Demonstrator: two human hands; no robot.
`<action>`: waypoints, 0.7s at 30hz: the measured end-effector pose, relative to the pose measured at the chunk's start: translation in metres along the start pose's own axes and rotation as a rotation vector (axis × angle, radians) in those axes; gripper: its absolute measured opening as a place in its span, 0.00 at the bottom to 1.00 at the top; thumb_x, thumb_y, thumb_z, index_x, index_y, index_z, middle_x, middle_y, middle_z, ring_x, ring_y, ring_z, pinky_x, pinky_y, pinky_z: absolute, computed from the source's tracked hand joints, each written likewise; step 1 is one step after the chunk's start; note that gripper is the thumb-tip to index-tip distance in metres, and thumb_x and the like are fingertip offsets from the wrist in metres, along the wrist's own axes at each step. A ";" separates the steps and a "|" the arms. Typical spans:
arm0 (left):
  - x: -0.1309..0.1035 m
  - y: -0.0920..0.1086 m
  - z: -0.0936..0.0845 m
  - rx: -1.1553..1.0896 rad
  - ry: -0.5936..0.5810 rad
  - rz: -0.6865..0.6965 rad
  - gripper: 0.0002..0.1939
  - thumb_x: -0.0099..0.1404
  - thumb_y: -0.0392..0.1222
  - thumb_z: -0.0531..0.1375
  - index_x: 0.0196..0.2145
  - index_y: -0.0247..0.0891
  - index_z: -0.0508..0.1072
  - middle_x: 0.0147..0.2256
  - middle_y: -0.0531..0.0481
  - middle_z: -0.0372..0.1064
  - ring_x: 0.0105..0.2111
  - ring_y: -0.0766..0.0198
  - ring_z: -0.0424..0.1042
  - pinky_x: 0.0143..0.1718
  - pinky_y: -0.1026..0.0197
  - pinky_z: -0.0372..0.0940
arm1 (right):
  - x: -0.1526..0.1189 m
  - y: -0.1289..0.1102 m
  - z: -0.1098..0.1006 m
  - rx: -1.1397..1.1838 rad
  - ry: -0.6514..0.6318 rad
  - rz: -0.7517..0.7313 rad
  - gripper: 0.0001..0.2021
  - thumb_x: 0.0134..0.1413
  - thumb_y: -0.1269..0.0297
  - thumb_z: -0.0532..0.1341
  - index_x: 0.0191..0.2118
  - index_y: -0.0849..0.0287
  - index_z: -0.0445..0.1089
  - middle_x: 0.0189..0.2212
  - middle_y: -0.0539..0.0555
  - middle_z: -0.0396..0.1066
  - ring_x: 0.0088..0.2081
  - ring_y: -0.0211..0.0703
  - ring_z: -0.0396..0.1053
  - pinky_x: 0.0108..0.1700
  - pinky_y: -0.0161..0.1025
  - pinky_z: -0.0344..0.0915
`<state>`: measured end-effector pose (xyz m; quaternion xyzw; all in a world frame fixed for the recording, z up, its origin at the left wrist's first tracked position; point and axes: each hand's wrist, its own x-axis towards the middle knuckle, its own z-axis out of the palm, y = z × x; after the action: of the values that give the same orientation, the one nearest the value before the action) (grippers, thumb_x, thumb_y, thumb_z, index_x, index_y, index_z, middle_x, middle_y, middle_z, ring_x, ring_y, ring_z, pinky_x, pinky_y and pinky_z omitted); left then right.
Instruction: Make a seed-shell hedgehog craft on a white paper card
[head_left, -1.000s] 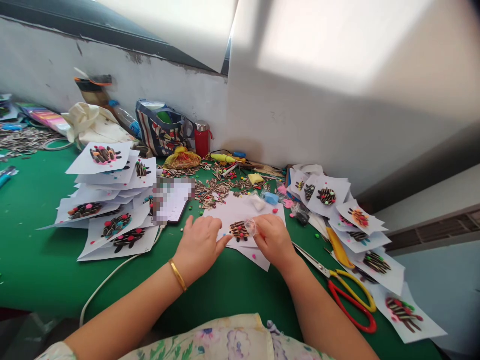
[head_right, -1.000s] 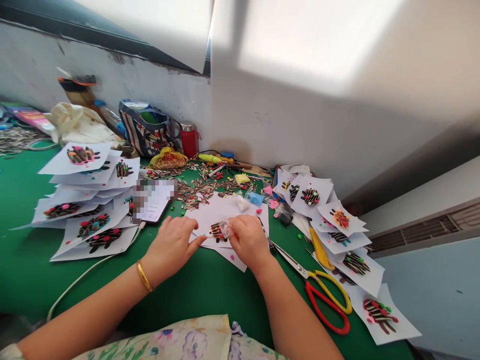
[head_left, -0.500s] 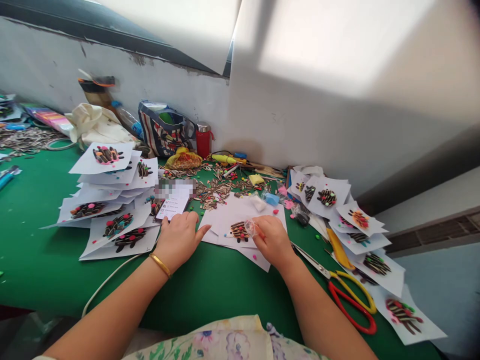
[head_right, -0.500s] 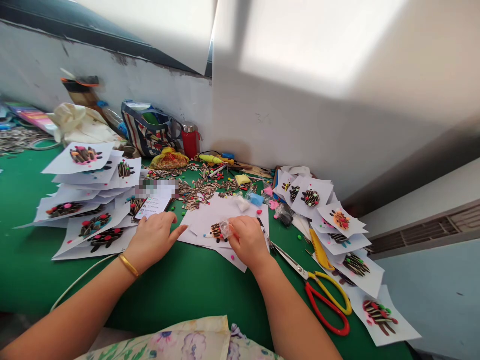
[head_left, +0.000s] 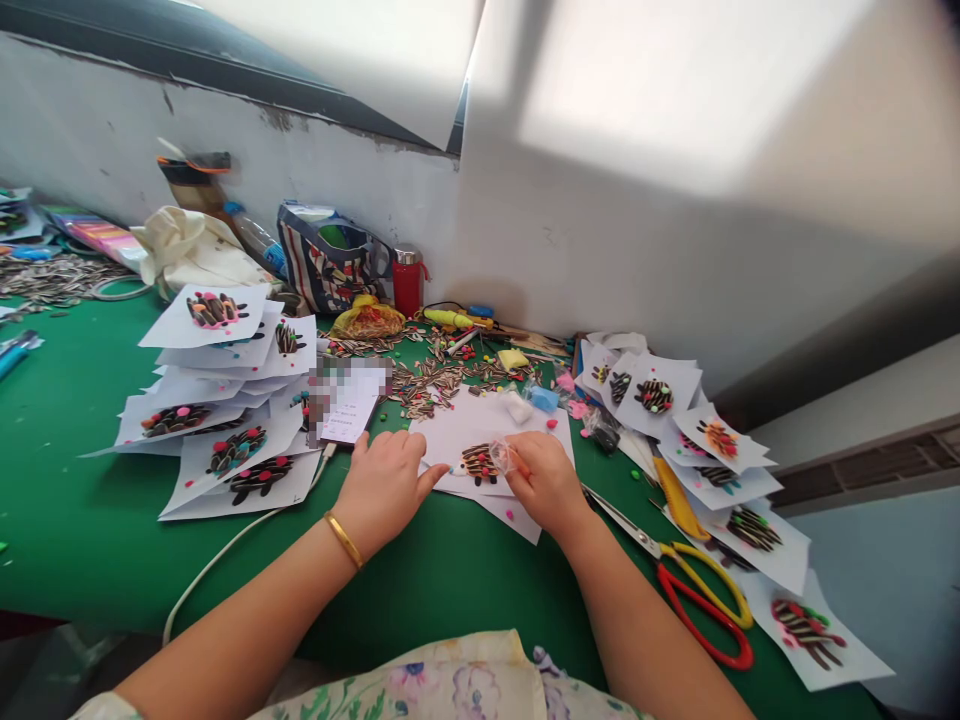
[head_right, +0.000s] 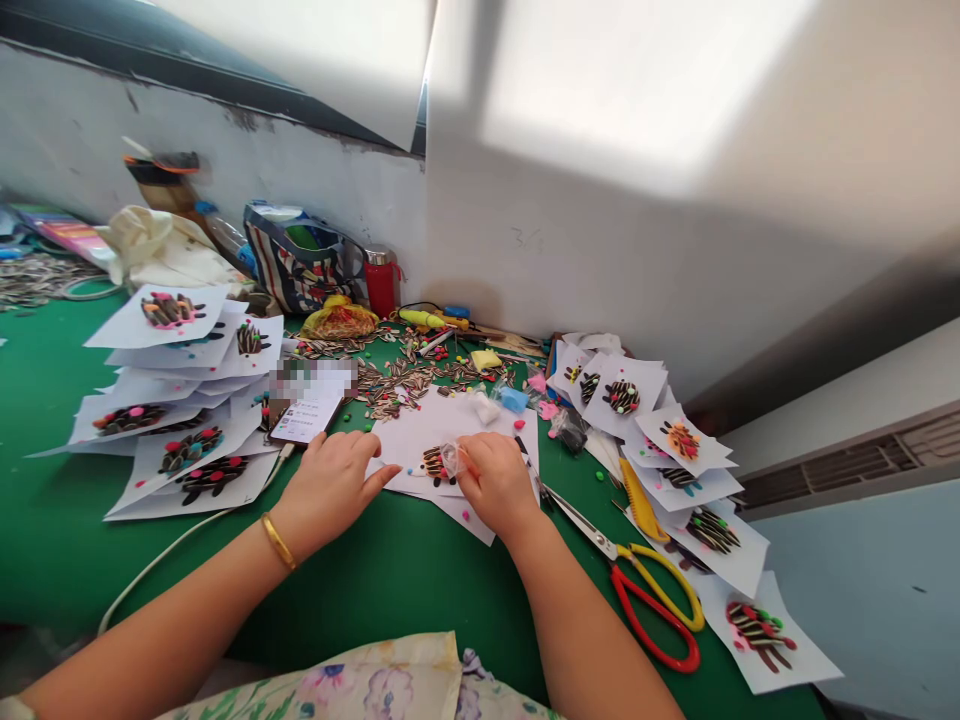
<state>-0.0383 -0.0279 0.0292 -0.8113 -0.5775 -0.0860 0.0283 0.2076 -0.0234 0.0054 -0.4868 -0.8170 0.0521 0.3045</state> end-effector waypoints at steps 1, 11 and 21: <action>0.000 0.003 0.000 -0.008 -0.005 0.005 0.19 0.68 0.58 0.51 0.39 0.39 0.69 0.37 0.44 0.70 0.41 0.51 0.67 0.50 0.48 0.54 | 0.000 0.000 0.000 0.000 -0.002 0.002 0.11 0.62 0.64 0.54 0.47 0.56 0.69 0.39 0.57 0.73 0.43 0.50 0.68 0.46 0.47 0.60; 0.001 0.003 0.001 -0.029 0.001 0.006 0.19 0.68 0.57 0.53 0.39 0.38 0.69 0.37 0.44 0.70 0.41 0.50 0.67 0.52 0.44 0.54 | 0.000 0.001 0.000 -0.005 -0.012 0.012 0.11 0.62 0.65 0.55 0.47 0.57 0.70 0.40 0.56 0.73 0.43 0.50 0.67 0.46 0.46 0.60; -0.002 -0.009 0.005 -0.007 -0.003 -0.023 0.19 0.68 0.58 0.52 0.39 0.39 0.69 0.37 0.45 0.71 0.41 0.52 0.68 0.52 0.46 0.54 | 0.000 0.001 0.002 0.012 -0.004 0.000 0.11 0.62 0.63 0.55 0.47 0.57 0.70 0.39 0.56 0.74 0.43 0.50 0.68 0.45 0.46 0.60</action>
<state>-0.0470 -0.0262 0.0230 -0.8048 -0.5866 -0.0872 0.0239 0.2072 -0.0223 0.0036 -0.4850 -0.8173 0.0581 0.3057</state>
